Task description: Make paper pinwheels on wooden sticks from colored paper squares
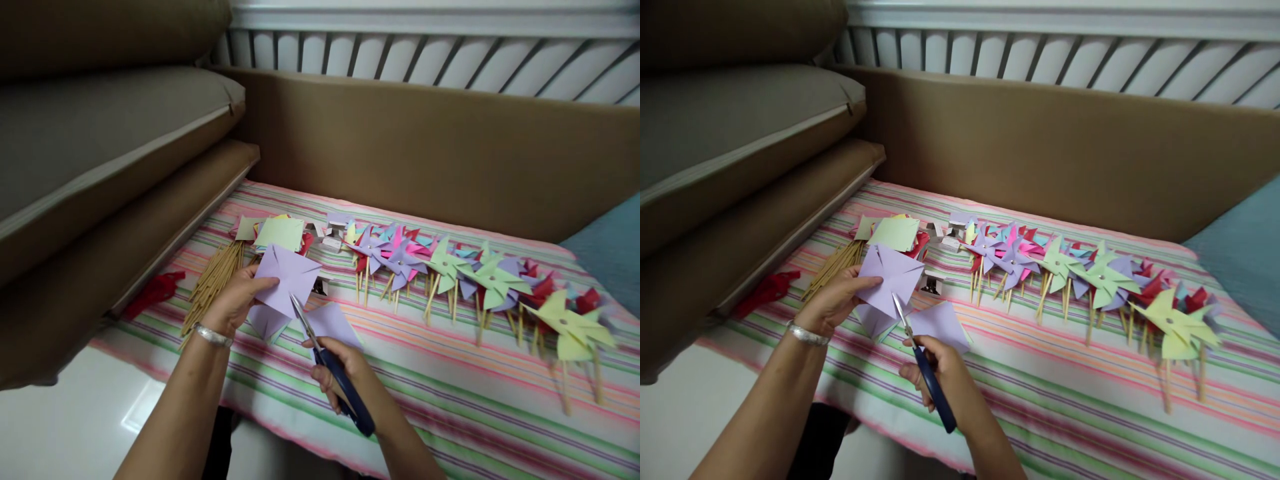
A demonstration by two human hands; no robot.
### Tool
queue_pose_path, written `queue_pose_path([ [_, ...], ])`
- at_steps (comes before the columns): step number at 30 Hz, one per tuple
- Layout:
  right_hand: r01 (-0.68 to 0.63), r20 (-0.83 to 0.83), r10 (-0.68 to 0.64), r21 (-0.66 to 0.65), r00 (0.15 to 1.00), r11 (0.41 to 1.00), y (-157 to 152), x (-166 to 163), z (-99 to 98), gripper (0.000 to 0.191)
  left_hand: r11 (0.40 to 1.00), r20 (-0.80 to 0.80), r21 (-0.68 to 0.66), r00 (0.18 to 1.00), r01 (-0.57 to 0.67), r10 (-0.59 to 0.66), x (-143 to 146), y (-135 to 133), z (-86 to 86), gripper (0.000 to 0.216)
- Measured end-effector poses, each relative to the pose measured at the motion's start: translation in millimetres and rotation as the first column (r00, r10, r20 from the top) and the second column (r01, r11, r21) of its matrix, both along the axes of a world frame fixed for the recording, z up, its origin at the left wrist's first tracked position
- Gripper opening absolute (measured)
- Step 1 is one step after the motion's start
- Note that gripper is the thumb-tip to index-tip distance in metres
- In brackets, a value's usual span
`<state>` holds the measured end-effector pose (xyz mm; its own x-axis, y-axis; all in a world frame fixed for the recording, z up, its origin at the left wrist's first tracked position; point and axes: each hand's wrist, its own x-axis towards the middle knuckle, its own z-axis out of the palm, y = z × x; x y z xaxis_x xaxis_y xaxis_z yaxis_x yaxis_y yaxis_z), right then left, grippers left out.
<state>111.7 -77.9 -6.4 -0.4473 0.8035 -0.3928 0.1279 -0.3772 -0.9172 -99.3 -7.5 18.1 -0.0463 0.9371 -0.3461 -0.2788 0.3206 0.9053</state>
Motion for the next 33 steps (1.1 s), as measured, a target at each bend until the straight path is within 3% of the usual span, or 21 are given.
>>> queue_pose_path([
  [19,0.053,0.02,-0.054,0.01,0.998,0.999,1.1,-3.0,-9.4,0.064,1.0,0.067,0.005,0.998,-0.015,0.015,9.2,0.4,2.5,0.032],
  [27,0.082,0.036,-0.081,-0.041,0.996,0.996,-0.2,-6.6,-2.1,0.061,0.999,0.087,-0.007,0.996,-0.031,0.032,9.2,0.1,2.9,0.032],
  [33,-0.041,0.07,0.037,0.068,0.997,0.997,0.3,1.6,-6.6,0.047,0.998,0.056,0.014,0.997,-0.056,0.055,2.9,2.5,0.6,0.037],
])
